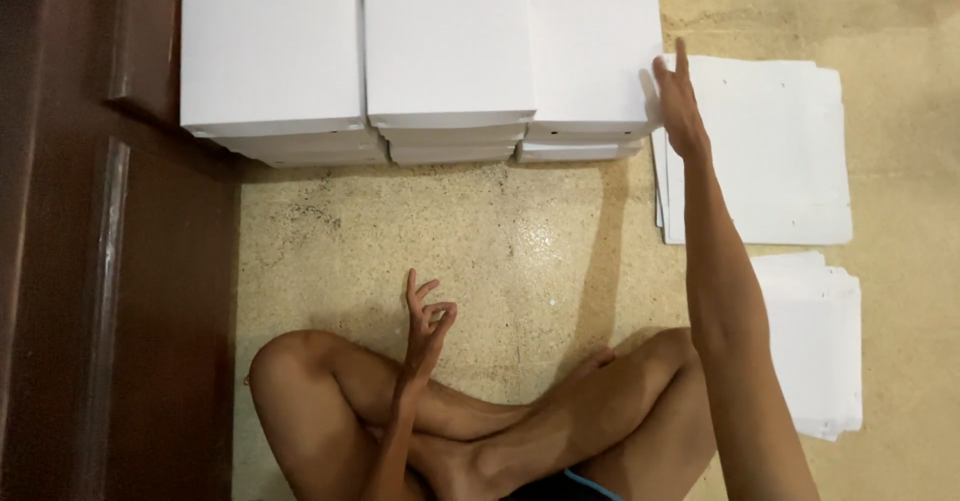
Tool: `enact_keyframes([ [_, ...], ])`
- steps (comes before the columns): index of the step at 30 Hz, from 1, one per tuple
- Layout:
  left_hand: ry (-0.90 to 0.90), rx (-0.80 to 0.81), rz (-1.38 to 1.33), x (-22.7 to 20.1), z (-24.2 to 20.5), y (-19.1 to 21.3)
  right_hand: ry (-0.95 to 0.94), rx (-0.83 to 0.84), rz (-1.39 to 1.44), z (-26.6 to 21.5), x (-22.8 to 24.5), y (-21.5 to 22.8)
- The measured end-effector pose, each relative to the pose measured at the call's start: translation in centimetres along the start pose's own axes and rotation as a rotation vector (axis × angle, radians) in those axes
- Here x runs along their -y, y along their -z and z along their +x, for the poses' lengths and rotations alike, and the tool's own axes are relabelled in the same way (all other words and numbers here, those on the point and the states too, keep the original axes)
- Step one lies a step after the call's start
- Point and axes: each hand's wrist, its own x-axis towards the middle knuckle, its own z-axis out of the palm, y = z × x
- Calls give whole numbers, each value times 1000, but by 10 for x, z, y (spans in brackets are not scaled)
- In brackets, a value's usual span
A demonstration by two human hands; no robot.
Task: The person sits on the floor and assembles white cardboard boxes by folding the flaps and securing them with small fasteners. They handle flat cardboard pieces and completed boxes, stacking the finished items nearby.
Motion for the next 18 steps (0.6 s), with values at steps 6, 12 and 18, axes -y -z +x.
enact_keyframes([
  [6,-25,-4,53,4,3,-1,-32,-362,610,5,-176,26],
  [12,-92,-15,186,17,11,1,-145,-55,209,-209,-191,-41],
  [18,-164,13,561,38,12,-19,-127,473,-166,-290,-153,-45],
])
